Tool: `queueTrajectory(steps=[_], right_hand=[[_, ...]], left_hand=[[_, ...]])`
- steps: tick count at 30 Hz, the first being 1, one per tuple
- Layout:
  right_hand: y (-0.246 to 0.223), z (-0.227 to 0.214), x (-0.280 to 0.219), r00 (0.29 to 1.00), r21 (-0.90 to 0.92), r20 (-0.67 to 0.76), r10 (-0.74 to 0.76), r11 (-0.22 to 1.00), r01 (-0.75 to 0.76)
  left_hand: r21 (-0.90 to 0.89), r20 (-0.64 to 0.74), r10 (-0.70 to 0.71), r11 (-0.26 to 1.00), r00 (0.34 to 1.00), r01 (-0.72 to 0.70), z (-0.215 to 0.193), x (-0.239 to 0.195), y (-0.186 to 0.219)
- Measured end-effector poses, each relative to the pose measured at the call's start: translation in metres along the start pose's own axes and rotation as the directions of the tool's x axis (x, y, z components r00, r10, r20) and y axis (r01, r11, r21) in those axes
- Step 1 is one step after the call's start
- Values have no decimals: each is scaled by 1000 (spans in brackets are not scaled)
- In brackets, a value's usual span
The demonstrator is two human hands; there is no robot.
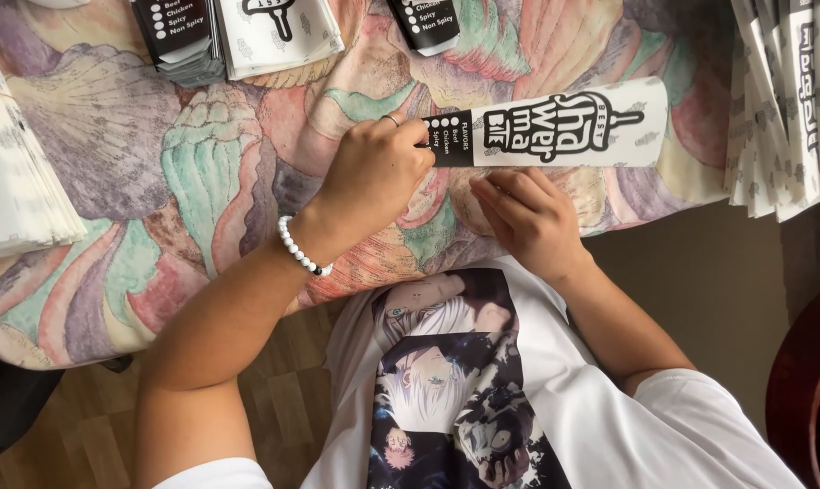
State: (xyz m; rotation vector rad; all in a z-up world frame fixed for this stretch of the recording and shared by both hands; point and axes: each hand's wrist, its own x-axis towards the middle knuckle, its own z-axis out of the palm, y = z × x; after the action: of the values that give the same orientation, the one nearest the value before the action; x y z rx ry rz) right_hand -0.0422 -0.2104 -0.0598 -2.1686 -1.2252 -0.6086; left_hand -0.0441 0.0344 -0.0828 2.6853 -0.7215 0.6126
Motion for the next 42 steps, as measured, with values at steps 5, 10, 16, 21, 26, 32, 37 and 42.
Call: queueTrajectory(steps=[5, 10, 16, 21, 26, 32, 37, 42], right_hand=[[15, 9, 19, 998, -94, 38, -52, 994, 56], [22, 10, 25, 994, -121, 91, -55, 990, 66], [24, 7, 21, 989, -114, 130, -63, 990, 78], [23, 7, 22, 985, -136, 154, -83, 985, 104], [25, -13, 19, 974, -166, 213, -81, 979, 118], [29, -22, 15, 960, -220, 262, -100, 962, 161], [29, -23, 15, 952, -230, 286, -108, 957, 177], [30, -31, 17, 958, -209, 279, -68, 969, 130]], left_hand=[[13, 10, 4, 1000, 1000, -5, -4, 1, 2], [8, 3, -10, 1000, 1000, 10, -19, 8, 7], [9, -9, -19, 1000, 1000, 19, -19, 8, 6], [-34, 24, -25, 999, 999, 26, -20, 9, 3], [5, 47, -36, 999, 998, 36, -22, 11, 8], [-5, 88, -49, 999, 995, 50, -28, 15, 12], [17, 82, -27, 1000, 996, 26, -31, 18, 13], [-96, 122, 24, 995, 992, -13, -20, 13, 12]])
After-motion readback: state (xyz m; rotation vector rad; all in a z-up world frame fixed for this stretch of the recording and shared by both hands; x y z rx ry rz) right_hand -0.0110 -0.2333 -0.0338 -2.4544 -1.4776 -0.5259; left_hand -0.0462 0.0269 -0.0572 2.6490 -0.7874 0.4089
